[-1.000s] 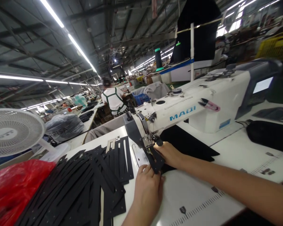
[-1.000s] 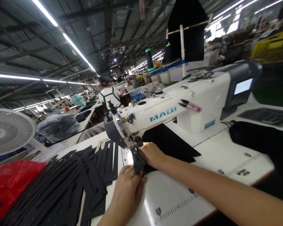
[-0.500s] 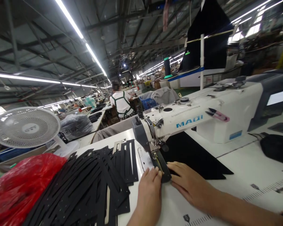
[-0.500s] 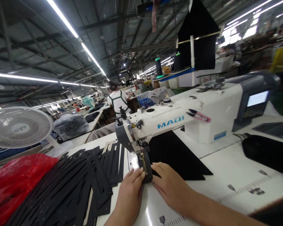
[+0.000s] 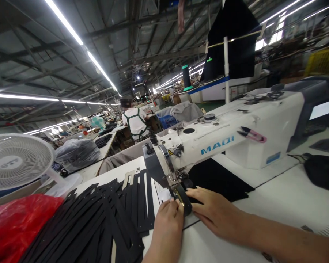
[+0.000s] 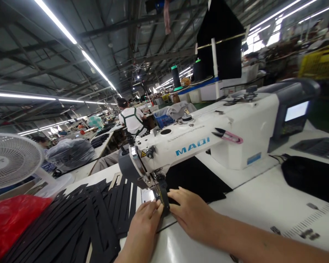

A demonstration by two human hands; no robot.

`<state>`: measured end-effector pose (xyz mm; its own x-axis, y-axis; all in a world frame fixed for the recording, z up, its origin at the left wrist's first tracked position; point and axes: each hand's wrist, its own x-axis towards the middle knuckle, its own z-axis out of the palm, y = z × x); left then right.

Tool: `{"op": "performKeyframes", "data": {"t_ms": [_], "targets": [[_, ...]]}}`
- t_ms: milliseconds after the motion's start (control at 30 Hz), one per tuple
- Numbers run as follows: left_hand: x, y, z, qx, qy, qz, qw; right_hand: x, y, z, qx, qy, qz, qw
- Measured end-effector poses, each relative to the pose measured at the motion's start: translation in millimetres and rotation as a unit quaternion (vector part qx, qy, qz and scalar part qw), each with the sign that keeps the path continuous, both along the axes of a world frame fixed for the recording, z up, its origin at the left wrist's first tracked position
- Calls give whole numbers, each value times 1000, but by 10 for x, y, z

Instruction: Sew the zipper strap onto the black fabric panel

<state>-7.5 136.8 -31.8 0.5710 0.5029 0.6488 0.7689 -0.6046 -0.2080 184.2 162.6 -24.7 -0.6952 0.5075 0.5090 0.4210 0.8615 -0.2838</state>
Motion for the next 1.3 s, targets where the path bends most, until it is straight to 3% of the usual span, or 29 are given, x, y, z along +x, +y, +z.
{"op": "performKeyframes", "data": {"t_ms": [200, 333, 467, 600, 700, 1000, 1300], "targets": [[-65, -51, -26, -24, -88, 69, 993, 11, 41, 3, 37, 56, -23, 997], [-85, -125, 19, 5, -51, 34, 998, -30, -12, -34, 118, 112, -52, 985], [-66, -111, 88, 37, 7, -2, 999, -164, 21, -219, 192, 79, -30, 978], [-51, -92, 150, 28, 35, -12, 999, -242, 70, -380, 163, 44, -59, 984], [-57, -93, 194, 10, 50, -12, 999, -246, 99, -409, 147, 35, -57, 987], [-106, 84, 196, -26, 71, 5, 997, -246, 273, -222, 93, 5, -30, 995], [-115, 101, 158, -40, 61, 26, 997, -263, 267, -143, 73, 32, -16, 997]]}}
